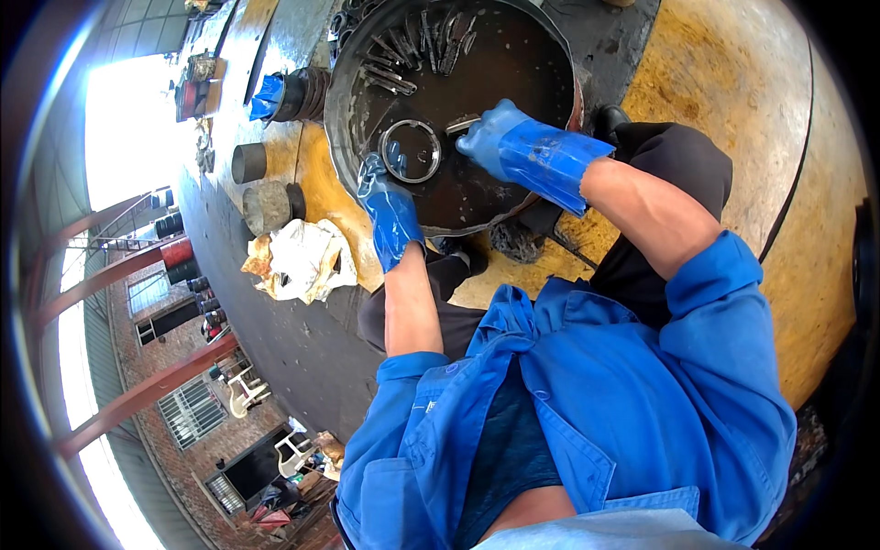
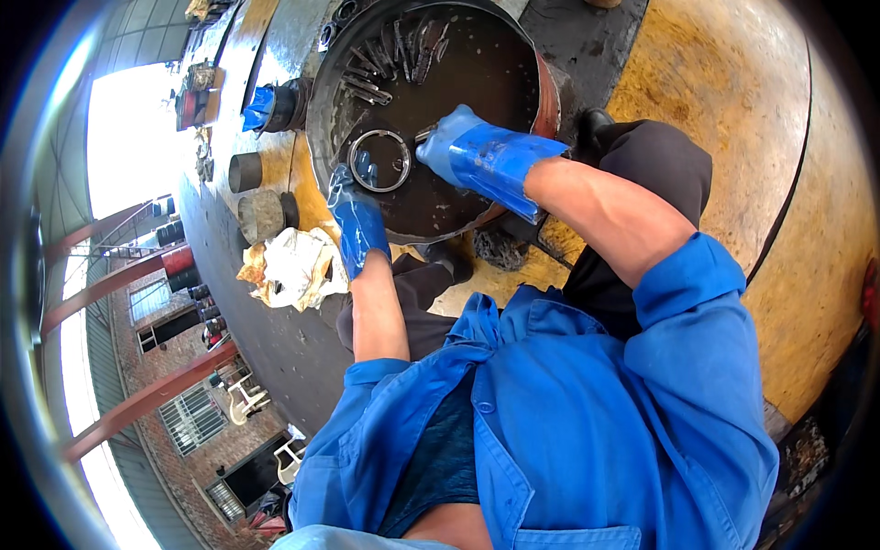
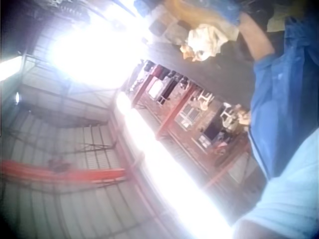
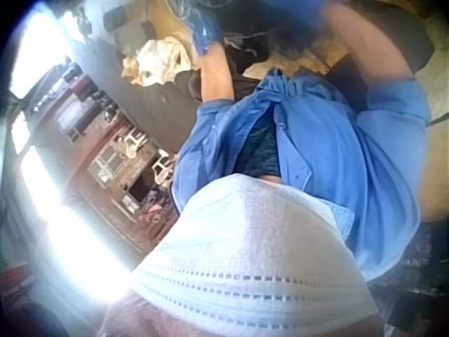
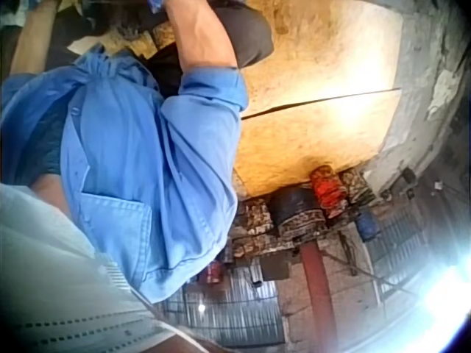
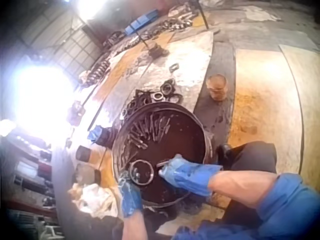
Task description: The person cleans various metal machine parts by dipping them into a basin of dark liquid, scrubbing them with a brush, and setting them aside on a nearby surface.
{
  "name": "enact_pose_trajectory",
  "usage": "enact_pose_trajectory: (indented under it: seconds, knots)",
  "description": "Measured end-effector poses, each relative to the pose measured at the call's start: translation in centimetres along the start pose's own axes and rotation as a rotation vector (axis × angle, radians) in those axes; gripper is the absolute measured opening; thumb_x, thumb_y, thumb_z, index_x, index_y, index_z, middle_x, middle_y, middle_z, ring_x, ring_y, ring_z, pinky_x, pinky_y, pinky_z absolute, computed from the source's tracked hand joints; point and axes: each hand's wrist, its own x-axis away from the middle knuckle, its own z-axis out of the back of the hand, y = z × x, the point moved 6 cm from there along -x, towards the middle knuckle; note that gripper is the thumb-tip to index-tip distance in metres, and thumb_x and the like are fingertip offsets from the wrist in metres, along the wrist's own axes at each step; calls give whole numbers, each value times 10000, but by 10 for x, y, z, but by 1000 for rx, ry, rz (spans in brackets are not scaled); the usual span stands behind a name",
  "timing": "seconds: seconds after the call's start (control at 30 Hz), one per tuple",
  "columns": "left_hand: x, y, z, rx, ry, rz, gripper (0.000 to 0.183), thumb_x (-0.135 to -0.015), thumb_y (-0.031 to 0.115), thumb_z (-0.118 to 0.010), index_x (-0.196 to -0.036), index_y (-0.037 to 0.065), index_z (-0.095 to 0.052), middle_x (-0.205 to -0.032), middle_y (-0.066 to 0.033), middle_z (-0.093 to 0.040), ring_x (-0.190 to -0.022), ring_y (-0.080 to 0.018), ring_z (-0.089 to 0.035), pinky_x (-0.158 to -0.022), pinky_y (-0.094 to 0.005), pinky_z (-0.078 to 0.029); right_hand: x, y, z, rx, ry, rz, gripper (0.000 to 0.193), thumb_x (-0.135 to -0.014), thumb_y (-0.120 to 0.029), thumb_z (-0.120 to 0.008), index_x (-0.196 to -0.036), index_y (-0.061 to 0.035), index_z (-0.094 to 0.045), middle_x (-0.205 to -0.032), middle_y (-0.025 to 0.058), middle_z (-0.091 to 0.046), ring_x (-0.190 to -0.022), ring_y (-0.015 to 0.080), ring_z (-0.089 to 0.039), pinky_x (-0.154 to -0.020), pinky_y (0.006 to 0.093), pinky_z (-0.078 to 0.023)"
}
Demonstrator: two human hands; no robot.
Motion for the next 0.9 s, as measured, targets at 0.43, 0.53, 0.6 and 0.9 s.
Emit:
enact_pose_trajectory:
  seconds: [0.43,0.53,0.6,0.9]
  knots:
    - [-10,2,-28,-146,-146,-249,206,-1005,64,-505,-962,2,-696,-956,-56,-691,-843,-172,-652,-779,-293,-543,11,-9,13,57,10,34,246,-920,-156,-612,-1134,-112,-723,-1088,98,-748,-1073,263,-718,-912,441,-543]
    - [-9,-4,-30,127,-113,-54,206,-1006,80,-515,-975,1,-702,-950,-49,-698,-830,-160,-641,-753,-293,-529,11,3,19,89,97,-29,232,-921,-166,-623,-1126,-133,-727,-1084,71,-751,-1071,236,-718,-882,430,-529]
    - [-1,7,-38,38,-135,-85,205,-1004,84,-516,-980,2,-703,-941,-58,-703,-820,-157,-635,-751,-289,-526,3,11,14,82,75,-73,237,-916,-155,-624,-1129,-135,-726,-1075,66,-754,-1072,236,-717,-882,438,-526]
    - [1,21,-43,-378,-161,-489,122,-947,29,-610,-928,9,-729,-844,-86,-702,-788,-213,-657,-721,-353,-523,7,-36,-19,181,357,286,123,-854,-166,-626,-955,-130,-688,-871,51,-697,-870,241,-721,-717,401,-525]
